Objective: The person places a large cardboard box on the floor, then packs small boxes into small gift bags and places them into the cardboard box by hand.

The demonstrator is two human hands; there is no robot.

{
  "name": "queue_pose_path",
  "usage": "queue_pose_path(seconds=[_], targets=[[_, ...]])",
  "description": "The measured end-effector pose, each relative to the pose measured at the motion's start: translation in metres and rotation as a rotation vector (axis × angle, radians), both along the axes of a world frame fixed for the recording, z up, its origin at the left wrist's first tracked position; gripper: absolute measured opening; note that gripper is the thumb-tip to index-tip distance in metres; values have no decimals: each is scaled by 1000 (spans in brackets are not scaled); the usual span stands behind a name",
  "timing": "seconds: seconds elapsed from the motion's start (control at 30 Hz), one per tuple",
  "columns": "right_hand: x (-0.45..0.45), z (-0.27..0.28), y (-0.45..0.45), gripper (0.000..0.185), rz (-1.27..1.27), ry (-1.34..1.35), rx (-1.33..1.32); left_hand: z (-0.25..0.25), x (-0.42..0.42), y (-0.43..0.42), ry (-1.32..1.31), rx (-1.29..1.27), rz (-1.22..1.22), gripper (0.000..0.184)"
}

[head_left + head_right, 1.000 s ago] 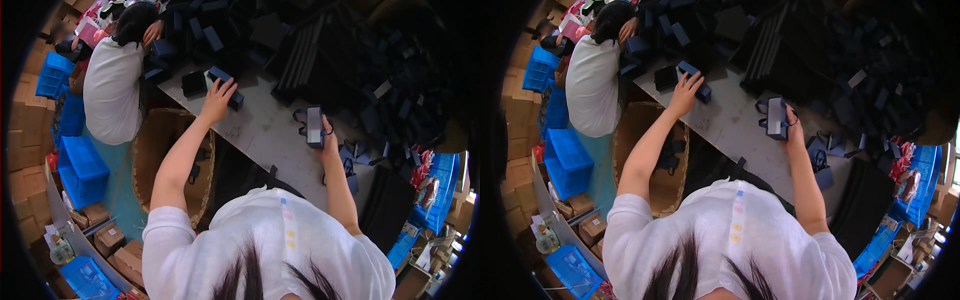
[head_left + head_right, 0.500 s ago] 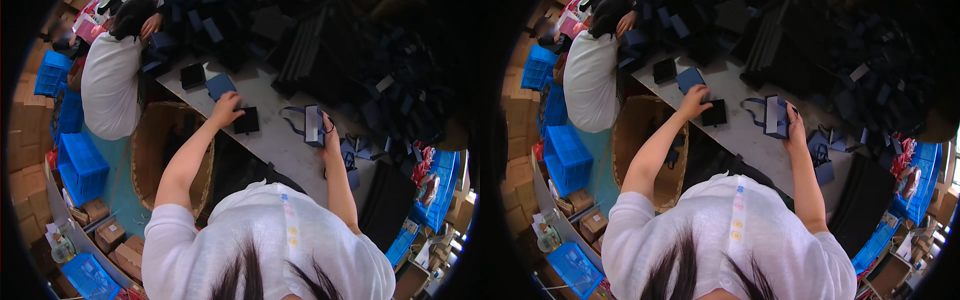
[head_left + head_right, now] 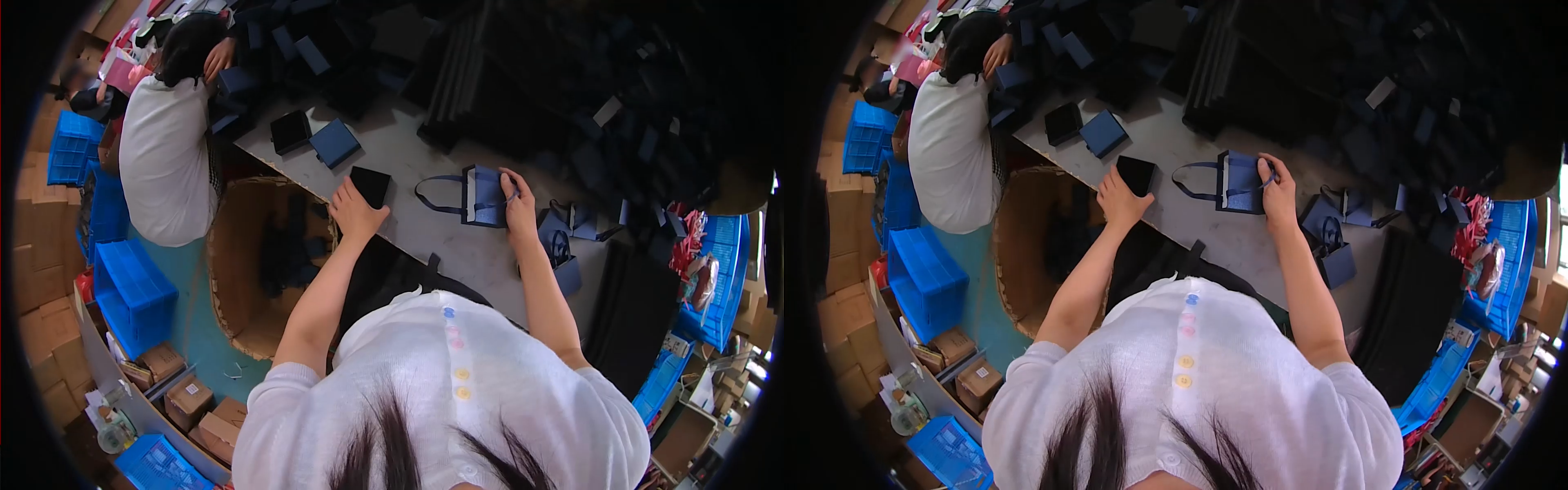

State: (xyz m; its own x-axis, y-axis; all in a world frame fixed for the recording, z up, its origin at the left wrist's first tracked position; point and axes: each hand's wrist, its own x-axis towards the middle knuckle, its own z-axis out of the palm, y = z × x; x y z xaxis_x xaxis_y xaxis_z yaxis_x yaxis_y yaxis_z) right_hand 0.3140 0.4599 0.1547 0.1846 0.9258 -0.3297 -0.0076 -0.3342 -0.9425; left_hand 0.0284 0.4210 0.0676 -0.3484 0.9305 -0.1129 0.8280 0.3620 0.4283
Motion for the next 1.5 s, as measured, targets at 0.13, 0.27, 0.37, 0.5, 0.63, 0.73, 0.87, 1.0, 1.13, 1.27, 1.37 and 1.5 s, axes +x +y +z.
queue_pose_path(seconds=[0.13, 0.27, 0.37, 0.5, 0.63, 0.73, 0.87, 1.0, 1.13, 1.27, 1.37, 1.5], targets=[[4, -11, -2, 29, 61, -49, 44, 79, 9, 9, -385, 274, -289, 95], [-9, -4, -3, 28, 159, -46, 17, 148, 27, 8, -529, 268, -660, 91], [-9, -5, 0, 27, 187, 82, 22, 141, 24, 8, -563, 67, -688, 91], [-7, -3, -7, 26, 216, 77, -83, 136, 26, 2, -544, -19, -769, 93], [-8, -13, -14, 26, 274, -4, -24, 129, 33, -3, -436, -108, -866, 93], [-12, -12, -21, 25, 219, 123, -145, 123, 28, -4, -627, -150, -831, 96], [-24, -19, -40, 23, 256, 16, -41, 106, 36, -15, -869, 256, -627, 95], [-71, 2, -67, 20, 121, -118, -56, 108, 68, -15, -944, 291, -637, 64], [-67, 19, -59, 28, 341, 26, 71, 95, 66, -16, -1425, 66, -176, 57], [21, 13, -49, 92, 990, -534, 388, 111, 6, -30, -1116, -100, -73, 41], [110, -13, -39, 101, 799, -1313, -54, 67, -114, -56, -372, 62, -173, 40], [146, -49, -32, 97, 757, -1573, -303, 82, -128, -59, 78, 210, -159, 43]])
